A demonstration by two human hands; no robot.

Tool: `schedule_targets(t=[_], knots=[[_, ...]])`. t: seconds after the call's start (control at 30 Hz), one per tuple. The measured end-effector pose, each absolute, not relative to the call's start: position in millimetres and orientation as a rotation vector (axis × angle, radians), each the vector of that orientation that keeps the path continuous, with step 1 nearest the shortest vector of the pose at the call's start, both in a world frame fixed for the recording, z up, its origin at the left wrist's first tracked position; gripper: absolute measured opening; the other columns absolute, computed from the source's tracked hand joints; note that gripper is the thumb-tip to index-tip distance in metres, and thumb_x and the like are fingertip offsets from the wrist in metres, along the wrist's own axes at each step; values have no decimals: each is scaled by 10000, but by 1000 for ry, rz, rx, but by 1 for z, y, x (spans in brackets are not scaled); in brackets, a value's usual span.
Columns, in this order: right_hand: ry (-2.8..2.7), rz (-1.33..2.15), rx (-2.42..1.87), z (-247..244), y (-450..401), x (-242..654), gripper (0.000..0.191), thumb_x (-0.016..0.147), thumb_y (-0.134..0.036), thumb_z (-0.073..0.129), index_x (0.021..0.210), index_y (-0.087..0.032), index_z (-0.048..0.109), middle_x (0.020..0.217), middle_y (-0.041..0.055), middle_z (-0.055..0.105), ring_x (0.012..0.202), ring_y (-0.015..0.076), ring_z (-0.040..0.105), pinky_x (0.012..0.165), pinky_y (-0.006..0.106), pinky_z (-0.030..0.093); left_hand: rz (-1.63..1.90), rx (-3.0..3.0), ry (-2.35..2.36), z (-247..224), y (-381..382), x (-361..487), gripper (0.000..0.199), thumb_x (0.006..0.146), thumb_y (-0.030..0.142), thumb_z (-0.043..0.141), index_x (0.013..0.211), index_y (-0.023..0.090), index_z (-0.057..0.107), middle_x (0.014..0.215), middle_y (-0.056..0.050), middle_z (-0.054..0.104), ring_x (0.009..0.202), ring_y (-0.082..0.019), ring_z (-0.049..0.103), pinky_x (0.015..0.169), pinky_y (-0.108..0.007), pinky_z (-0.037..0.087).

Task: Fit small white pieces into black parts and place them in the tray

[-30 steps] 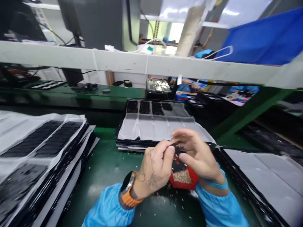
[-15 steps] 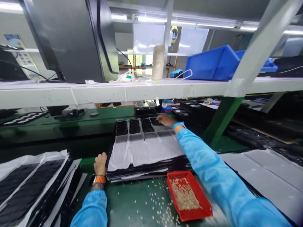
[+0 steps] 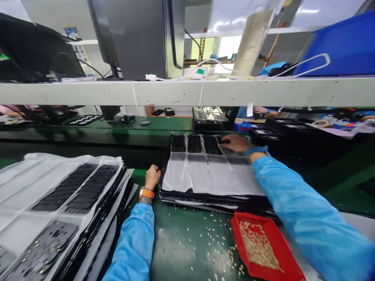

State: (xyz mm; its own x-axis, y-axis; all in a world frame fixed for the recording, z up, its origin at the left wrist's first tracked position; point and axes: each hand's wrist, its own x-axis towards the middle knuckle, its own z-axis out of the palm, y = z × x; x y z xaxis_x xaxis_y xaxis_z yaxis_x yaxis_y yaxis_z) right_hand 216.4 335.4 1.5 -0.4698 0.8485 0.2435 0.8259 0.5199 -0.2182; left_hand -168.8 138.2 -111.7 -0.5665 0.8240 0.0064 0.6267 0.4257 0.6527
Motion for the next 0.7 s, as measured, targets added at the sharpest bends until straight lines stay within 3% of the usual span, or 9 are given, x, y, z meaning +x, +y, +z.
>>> schedule_targets(t=[0.17,0.3,0.43,0.7], knots=[[-2470,56,-1389,7,315,224,258,1043,-344,609,1200,-146,662,1215,89,669,1080,219,678,934,421,590,1355,1234,2284,-69,122,-172,241,1002,329,634,1150,139,646,1036,-58,711,895,-191,706,830,-387,597],[-2534,-6,-1500,8,320,225,313,1005,-346,671,1254,-157,648,1300,106,647,1152,251,655,996,479,567,1689,1333,2090,-33,95,-163,106,917,277,615,966,188,587,770,10,688,780,-194,725,760,-300,546],[-2628,-67,-1527,4,329,225,345,1007,-348,666,1303,-174,636,1398,115,602,1263,279,603,1080,525,508,1804,1431,1972,-7,67,-141,149,855,351,637,894,231,556,737,22,687,749,-200,713,721,-287,518],[-2627,-213,-1607,-3,338,229,354,1015,-354,653,1320,-177,629,1384,113,613,1255,280,610,1087,538,500,1859,1514,1722,16,36,-106,177,850,359,664,859,230,544,702,28,657,656,-162,644,654,-260,493]])
